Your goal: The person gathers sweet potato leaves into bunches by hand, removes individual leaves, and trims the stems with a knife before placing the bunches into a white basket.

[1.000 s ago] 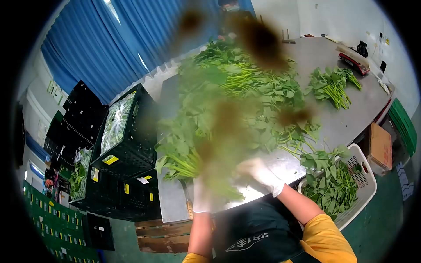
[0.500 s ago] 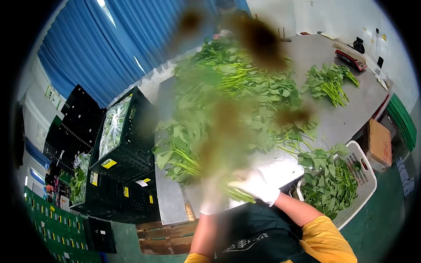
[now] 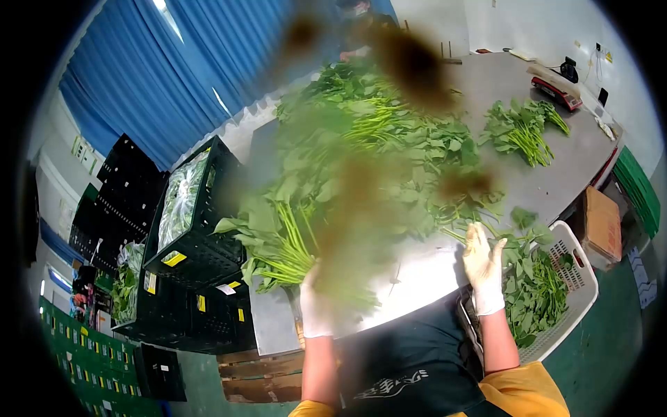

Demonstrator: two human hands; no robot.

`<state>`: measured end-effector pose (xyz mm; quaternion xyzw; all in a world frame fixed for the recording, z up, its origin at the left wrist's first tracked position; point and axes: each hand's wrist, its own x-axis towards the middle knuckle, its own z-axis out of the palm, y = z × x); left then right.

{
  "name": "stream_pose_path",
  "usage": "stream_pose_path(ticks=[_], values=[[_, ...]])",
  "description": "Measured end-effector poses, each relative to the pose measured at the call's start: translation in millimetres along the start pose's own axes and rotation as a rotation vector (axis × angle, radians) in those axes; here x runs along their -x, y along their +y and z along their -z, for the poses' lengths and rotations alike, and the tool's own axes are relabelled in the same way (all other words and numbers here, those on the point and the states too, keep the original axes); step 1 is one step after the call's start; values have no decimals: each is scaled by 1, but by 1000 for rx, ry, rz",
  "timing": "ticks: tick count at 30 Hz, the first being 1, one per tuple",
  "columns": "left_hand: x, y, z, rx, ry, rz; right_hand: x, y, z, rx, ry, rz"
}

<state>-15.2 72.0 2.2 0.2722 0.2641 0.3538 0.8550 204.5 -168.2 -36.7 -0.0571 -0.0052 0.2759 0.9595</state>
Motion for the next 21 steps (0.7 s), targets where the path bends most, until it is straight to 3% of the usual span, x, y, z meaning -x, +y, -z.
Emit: stream_pose_path(ticks=[1,3,6,9,10,11,13,14,15,17,18,19,21], values=[[-5,-4,8,63,0,19,-4,3,4,-35,-80,-114],[-4,-15,10,-92,-38,-6,-8,24,14,236,-92,-215],[-3,-29,24,-656,-173,-163,9,55,-47,921,-182,-320],[4,-27,14,-525,-173,-121,12,78,-83,1193,-317,-396],[5,-23,15,-850,-231,-202,8,86,-83,1248,-338,-444],[4,-25,15,-851,-230,-202,6,95,-83,1246,-338,-444],[2,-31,12,-483,-189,-76,0,112,-81,1376,-481,-422],[5,-34,16,-735,-297,-254,-3,121,-81,1405,-535,-400],[3,-39,20,-735,-298,-255,-1,122,-83,1394,-465,-526],[-4,-45,12,-324,-305,-58,6,126,-85,1350,-419,-512],[-2,-47,9,-272,-306,-57,8,127,-85,1383,-383,-449],[-3,-47,6,-155,-178,96,7,125,-73,1413,-560,-231],[5,-44,-7,-121,-260,61,7,122,-52,1261,-383,-393]])
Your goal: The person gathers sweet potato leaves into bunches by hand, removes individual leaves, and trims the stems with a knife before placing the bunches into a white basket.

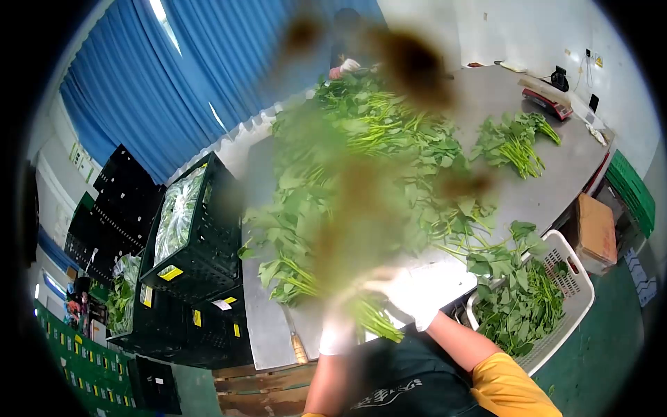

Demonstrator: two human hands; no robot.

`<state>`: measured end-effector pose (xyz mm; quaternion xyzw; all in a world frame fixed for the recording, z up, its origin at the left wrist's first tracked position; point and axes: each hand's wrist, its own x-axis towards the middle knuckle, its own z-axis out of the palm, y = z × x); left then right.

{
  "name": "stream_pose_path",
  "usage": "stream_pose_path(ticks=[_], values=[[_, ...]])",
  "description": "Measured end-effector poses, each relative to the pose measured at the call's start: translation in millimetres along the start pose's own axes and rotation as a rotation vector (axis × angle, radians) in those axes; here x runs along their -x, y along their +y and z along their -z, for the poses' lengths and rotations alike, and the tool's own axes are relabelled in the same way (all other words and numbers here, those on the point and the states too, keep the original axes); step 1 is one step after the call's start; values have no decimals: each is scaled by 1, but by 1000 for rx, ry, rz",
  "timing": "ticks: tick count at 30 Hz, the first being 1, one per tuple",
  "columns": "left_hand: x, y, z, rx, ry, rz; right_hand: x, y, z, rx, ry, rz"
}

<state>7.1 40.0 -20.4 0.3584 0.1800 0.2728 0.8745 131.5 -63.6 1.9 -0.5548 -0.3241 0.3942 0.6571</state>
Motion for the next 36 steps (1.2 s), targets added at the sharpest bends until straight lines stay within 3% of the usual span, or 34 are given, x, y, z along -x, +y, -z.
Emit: stream_pose_path(ticks=[4,5,6,7,8,9,12,13,14,17,18,19,20,22,24,25,26,28,29,30,32,34,36], values=[[10,11,-10,-327,2,-91,38,-25,5,-89,261,-15],[13,24,-17,-864,50,-122,49,-31,11,-79,365,36],[15,33,-19,-1399,99,-147,50,4,43,-30,436,382],[7,31,-6,-700,196,-276,50,12,71,-340,605,301],[2,30,4,-362,221,-277,55,17,99,-608,626,463],[3,42,4,-259,267,-290,58,30,133,-989,635,485],[9,58,10,-134,292,-440,74,13,158,-1028,555,361],[10,71,6,168,351,-308,71,16,151,-901,567,311],[16,68,3,85,279,-454,64,17,140,-773,564,270],[13,80,19,235,361,-316,51,-26,68,-114,375,-52],[17,82,20,225,362,-319,38,0,66,524,264,250],[21,83,24,213,363,-321,27,7,53,299,299,34],[26,85,30,211,368,-324,10,34,53,655,257,334],[32,87,45,221,236,-361,-13,41,42,1163,183,475],[39,92,44,217,271,-364,-38,71,38,1344,137,660],[43,94,42,222,283,-377,-43,73,34,1624,0,528],[47,98,39,229,294,-392,-46,73,35,1618,2,528],[52,103,35,164,303,-426,-59,69,38,1758,-218,392],[55,104,38,157,356,-420,-56,51,36,1616,-114,495],[57,104,39,150,411,-409,-60,51,47,1168,-18,697],[58,104,34,168,427,-403,-52,17,43,595,46,279],[51,100,26,95,530,-400,-38,7,42,576,8,381],[39,89,25,50,444,-391,-34,29,51,103,85,70]])
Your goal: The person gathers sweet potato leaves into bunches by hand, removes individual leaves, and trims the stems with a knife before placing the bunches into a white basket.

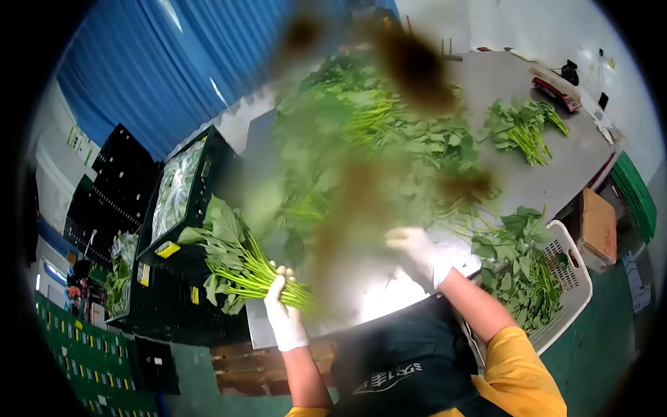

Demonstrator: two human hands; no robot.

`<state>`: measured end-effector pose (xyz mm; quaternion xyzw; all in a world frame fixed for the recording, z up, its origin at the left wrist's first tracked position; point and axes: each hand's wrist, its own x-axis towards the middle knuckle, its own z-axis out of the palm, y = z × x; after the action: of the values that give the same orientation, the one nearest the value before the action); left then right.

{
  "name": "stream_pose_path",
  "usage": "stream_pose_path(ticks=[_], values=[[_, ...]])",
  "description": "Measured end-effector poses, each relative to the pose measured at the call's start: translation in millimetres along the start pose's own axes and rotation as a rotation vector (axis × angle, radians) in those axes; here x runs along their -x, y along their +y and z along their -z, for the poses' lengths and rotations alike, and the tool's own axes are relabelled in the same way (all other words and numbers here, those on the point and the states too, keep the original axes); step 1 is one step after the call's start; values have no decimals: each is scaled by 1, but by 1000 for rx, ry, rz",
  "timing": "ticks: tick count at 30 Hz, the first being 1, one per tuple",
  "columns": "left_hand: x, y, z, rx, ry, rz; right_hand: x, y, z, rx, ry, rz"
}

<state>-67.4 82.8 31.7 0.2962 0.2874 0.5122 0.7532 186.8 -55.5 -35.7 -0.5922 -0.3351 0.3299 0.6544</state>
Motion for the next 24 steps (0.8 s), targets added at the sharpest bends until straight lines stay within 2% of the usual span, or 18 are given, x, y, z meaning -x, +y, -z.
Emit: stream_pose_path(ticks=[1,2,4,6,8,12,14,15,17,18,20,21,23,24], values=[[0,-6,-8,-32,1,21,4,1,-5,-210,80,-184],[1,-12,-18,-64,2,43,20,-30,-17,-467,43,-331],[2,-25,-32,-73,-36,95,24,-16,-13,-393,-107,-250],[6,-37,-46,-90,-59,140,31,-21,-12,-437,-166,-300],[11,-46,-63,-131,-52,102,34,-26,-15,-519,-144,-318],[-2,-72,-52,-328,-222,149,43,-33,-15,-397,-104,-293],[-4,-83,-52,-206,-212,216,40,-14,-11,45,-21,-147],[0,-84,-56,-211,-208,216,36,-2,-11,139,-37,-53],[7,-82,-66,-258,-254,294,40,2,-10,220,-58,-15],[6,-82,-66,-262,-252,295,43,-6,-12,306,-76,27],[5,-84,-66,-335,-352,219,51,-24,-20,292,-20,-40],[5,-85,-67,-371,-403,182,52,-21,-20,353,-13,38],[5,-87,-70,-302,-353,229,53,-17,-18,494,2,217],[6,-88,-71,-232,-305,273,53,-19,-16,491,4,215]])
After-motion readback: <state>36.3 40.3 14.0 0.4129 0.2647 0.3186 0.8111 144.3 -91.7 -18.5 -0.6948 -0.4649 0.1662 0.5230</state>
